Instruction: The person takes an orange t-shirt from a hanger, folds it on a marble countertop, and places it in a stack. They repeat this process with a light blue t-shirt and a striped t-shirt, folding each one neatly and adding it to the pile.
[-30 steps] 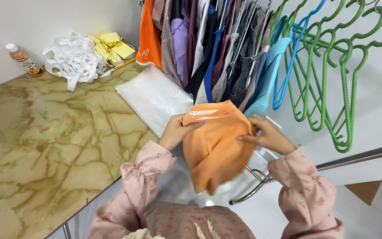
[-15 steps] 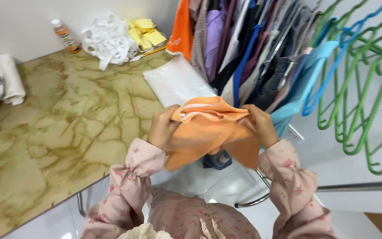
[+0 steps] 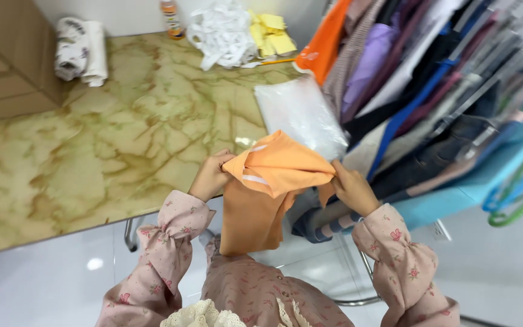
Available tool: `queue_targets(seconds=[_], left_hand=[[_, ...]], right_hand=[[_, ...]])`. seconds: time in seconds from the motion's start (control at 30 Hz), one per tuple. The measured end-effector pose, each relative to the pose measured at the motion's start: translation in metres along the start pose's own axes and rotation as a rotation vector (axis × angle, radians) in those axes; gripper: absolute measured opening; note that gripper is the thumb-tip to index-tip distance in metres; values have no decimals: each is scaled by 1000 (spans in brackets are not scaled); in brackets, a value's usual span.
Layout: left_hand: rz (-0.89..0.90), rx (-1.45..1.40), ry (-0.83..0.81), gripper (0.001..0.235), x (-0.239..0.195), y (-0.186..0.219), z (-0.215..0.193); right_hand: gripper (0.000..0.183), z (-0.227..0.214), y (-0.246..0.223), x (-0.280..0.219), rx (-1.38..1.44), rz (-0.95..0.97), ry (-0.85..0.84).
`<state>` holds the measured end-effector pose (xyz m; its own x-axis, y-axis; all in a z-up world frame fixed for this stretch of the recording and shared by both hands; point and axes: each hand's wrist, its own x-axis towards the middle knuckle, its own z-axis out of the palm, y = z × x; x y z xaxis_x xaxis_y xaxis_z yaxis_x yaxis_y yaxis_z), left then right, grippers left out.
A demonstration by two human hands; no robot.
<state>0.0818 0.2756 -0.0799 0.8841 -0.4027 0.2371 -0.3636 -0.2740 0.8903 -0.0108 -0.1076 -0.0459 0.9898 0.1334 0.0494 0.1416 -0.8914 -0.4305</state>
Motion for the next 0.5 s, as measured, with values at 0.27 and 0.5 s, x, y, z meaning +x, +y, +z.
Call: queue_targets(seconds=[0.27, 0.5], left_hand=[[-93, 492, 200, 13, -38, -9, -71], [-551, 295, 178, 34, 29, -115, -133]], right_hand=[[6, 38, -53, 79, 28, -57, -212], [42, 73, -146, 186, 944, 308, -110]])
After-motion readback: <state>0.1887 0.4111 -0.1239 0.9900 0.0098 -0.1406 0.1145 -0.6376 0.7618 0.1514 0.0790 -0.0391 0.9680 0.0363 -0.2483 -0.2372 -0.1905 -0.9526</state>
